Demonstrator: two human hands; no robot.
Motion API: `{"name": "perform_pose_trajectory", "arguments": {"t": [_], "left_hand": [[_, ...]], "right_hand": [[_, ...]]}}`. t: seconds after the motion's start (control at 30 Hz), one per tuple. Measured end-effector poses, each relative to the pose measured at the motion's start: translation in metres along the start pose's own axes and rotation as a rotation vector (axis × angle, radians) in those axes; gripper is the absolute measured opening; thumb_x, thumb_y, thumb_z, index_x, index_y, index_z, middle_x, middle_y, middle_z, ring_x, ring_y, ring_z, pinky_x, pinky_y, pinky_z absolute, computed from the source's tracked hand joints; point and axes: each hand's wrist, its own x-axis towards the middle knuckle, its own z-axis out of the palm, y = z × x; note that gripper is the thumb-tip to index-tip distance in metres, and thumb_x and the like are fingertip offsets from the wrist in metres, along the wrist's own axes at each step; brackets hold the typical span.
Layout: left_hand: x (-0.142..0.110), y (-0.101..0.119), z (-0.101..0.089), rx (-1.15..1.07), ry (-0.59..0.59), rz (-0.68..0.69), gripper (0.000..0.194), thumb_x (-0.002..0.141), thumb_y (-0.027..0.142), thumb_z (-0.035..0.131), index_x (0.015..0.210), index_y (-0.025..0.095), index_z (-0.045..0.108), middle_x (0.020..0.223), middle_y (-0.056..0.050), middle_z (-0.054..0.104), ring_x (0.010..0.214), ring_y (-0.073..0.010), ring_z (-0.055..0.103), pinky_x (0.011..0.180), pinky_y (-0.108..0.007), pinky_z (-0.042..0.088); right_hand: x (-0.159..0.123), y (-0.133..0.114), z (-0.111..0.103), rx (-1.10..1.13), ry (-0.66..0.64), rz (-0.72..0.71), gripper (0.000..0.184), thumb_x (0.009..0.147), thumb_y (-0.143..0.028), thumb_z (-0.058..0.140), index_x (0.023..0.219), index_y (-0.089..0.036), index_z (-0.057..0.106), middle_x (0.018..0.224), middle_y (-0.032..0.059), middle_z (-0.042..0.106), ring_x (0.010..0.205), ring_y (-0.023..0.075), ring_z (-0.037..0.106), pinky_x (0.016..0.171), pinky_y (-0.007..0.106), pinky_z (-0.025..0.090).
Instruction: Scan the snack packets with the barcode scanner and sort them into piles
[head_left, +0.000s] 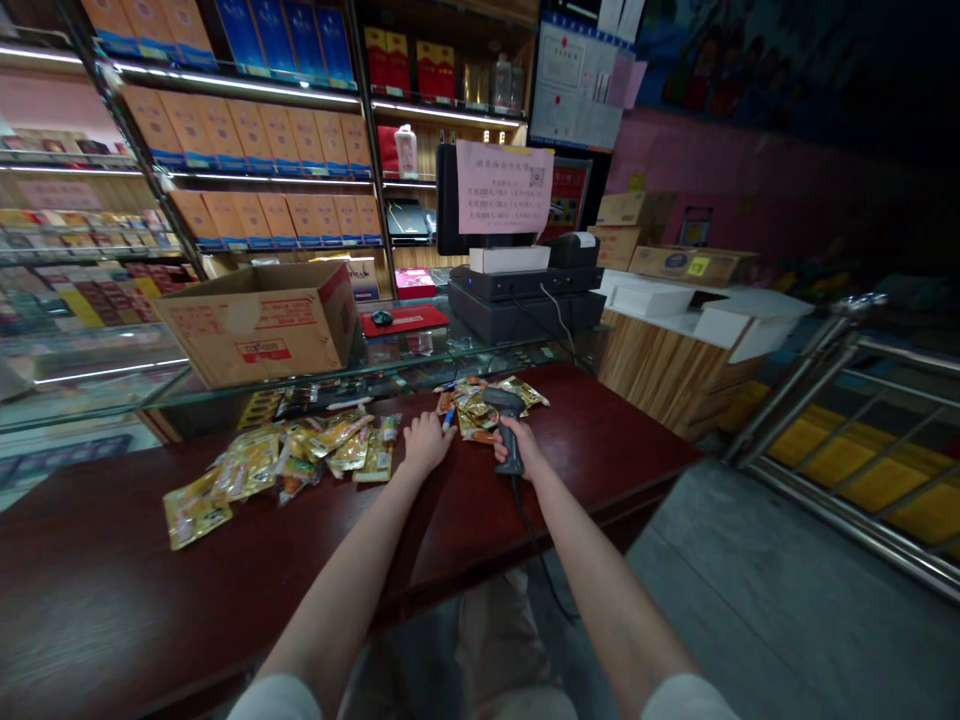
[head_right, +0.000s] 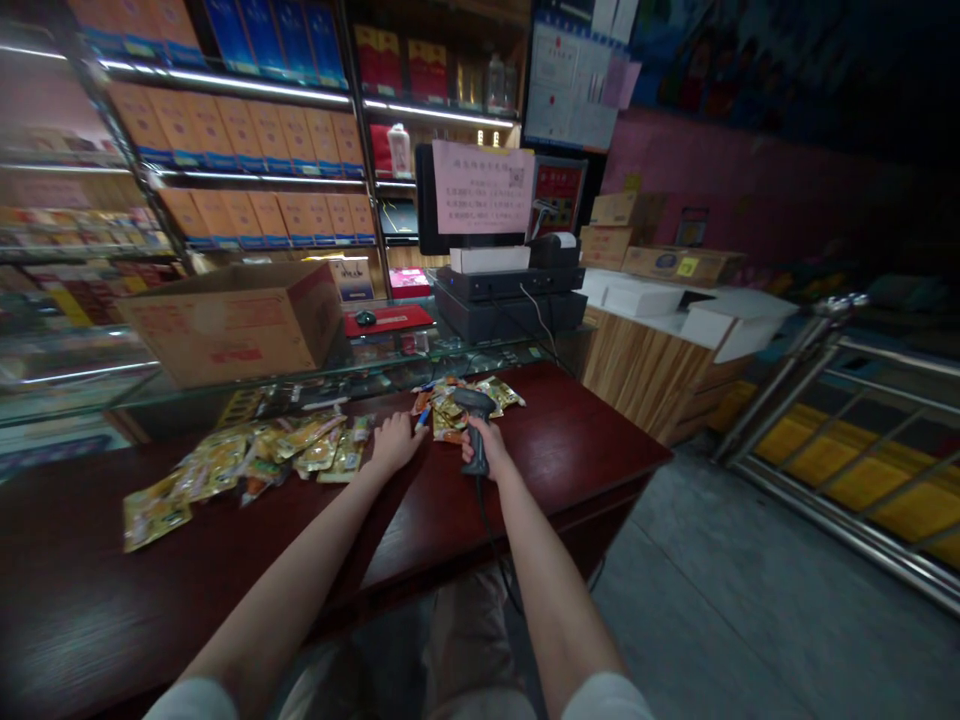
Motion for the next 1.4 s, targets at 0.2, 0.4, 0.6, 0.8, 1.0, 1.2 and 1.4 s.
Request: {"name": "perform_pose_trajectory", "arguments": {"t": [0.2, 0.4, 0.6, 0.8, 1.0, 1.2, 1.4], "left_hand": [[0.013, 0.005, 0.011, -0.151, 0.052, -0.165, 0.032, 0.092, 0.025, 0.042, 0.116, 0.01, 0.058, 0.126, -0.024, 0.059, 0.123, -0.0385, 0.052, 0.099, -0.054, 0.038], [0.013, -0.017, 0.012, -0.501, 0.14, -0.228, 0.033, 0.099, 0.025, 0.028, 0.123, 0.01, 0.046, 0.108, -0.019, 0.068, 0.099, -0.0251, 0.067, 0.082, -0.034, 0.048], [0.019, -0.024, 0.02, -0.761, 0.214, -0.126, 0.017, 0.096, 0.027, 0.038, 0.103, 0.018, 0.051, 0.082, -0.004, 0.066, 0.076, -0.0168, 0.065, 0.073, -0.028, 0.047], [0.022, -0.026, 0.026, -0.889, 0.239, -0.032, 0.011, 0.092, 0.026, 0.04, 0.086, 0.02, 0.048, 0.073, -0.001, 0.061, 0.068, -0.0154, 0.059, 0.071, -0.029, 0.045], [0.019, -0.025, 0.023, -0.852, 0.24, -0.054, 0.015, 0.094, 0.026, 0.039, 0.094, 0.019, 0.051, 0.077, -0.003, 0.064, 0.073, -0.0161, 0.062, 0.073, -0.028, 0.045], [0.007, -0.018, 0.001, -0.26, 0.326, -0.205, 0.031, 0.097, 0.027, 0.033, 0.115, 0.013, 0.055, 0.099, -0.017, 0.07, 0.096, -0.0294, 0.065, 0.085, -0.042, 0.042], [-0.009, -0.07, -0.051, 0.195, 0.438, -0.046, 0.034, 0.094, 0.027, 0.035, 0.113, 0.015, 0.061, 0.104, -0.017, 0.069, 0.105, -0.034, 0.056, 0.091, -0.048, 0.035]], "right_hand": [[-0.002, 0.0, 0.002, -0.022, -0.001, -0.011, 0.034, 0.07, -0.043, 0.07, 0.087, -0.02, 0.051, 0.049, -0.0072, 0.052, 0.033, 0.0077, 0.04, 0.031, 0.021, 0.032], [-0.008, -0.001, 0.002, -0.102, -0.108, 0.07, 0.035, 0.07, -0.044, 0.07, 0.089, -0.018, 0.054, 0.051, -0.007, 0.054, 0.033, 0.0071, 0.04, 0.032, 0.021, 0.034], [-0.01, -0.002, -0.002, -0.125, -0.172, 0.11, 0.036, 0.07, -0.043, 0.07, 0.089, -0.017, 0.056, 0.05, -0.0078, 0.052, 0.032, 0.0069, 0.038, 0.033, 0.022, 0.033], [-0.004, 0.003, -0.008, -0.104, -0.188, 0.093, 0.033, 0.072, -0.043, 0.068, 0.088, -0.018, 0.054, 0.049, -0.008, 0.051, 0.031, 0.0071, 0.038, 0.033, 0.022, 0.032], [-0.002, 0.003, -0.008, -0.081, -0.177, 0.083, 0.029, 0.074, -0.041, 0.066, 0.088, -0.019, 0.054, 0.05, -0.0082, 0.05, 0.031, 0.007, 0.037, 0.033, 0.021, 0.031], [-0.005, -0.001, -0.005, -0.038, -0.124, 0.102, 0.031, 0.075, -0.04, 0.065, 0.094, -0.018, 0.055, 0.05, -0.0081, 0.05, 0.032, 0.0073, 0.037, 0.033, 0.021, 0.03], [-0.005, -0.002, -0.003, -0.025, -0.103, 0.116, 0.029, 0.076, -0.041, 0.064, 0.092, -0.018, 0.055, 0.05, -0.0072, 0.051, 0.033, 0.0076, 0.038, 0.033, 0.021, 0.031]]}}
